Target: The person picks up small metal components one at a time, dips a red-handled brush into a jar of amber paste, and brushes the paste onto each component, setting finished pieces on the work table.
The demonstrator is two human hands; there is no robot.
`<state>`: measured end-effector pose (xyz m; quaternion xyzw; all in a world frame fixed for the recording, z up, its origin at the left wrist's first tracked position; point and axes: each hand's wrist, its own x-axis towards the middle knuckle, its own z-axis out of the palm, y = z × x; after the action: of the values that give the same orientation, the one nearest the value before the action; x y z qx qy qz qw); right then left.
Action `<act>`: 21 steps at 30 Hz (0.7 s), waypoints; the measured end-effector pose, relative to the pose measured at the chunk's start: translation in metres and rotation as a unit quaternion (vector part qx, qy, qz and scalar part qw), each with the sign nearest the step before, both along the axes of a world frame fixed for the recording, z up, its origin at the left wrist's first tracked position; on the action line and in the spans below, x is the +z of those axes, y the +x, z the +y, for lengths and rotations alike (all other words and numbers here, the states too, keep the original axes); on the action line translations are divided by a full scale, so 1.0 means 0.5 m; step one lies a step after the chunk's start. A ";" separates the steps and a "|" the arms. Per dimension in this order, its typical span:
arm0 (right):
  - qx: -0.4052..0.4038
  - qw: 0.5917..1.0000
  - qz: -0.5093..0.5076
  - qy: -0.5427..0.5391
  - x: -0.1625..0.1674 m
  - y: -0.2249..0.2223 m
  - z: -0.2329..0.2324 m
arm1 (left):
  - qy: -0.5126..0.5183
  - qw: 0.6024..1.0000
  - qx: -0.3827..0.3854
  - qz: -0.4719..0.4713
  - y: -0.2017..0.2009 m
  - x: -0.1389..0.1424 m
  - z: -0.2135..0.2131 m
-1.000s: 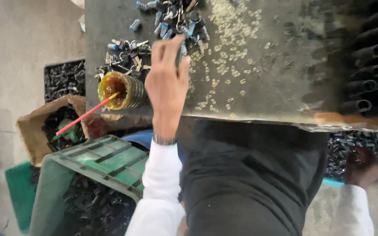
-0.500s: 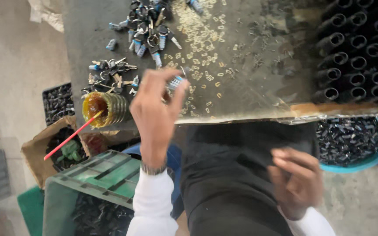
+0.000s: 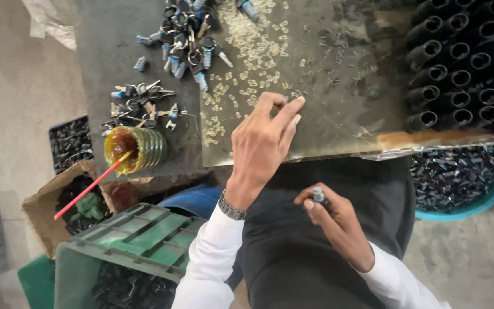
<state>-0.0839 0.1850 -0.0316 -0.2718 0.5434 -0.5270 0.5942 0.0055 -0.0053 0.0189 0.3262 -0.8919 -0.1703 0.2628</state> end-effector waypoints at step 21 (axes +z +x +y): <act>-0.066 0.985 0.148 -0.056 0.037 -0.072 -0.062 | -0.032 0.993 -0.107 0.042 0.085 0.003 0.018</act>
<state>-0.1198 0.1538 -0.0129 -0.3430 0.6115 -0.5491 0.4549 0.0481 0.0037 0.0202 0.2129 -0.9148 -0.1828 0.2906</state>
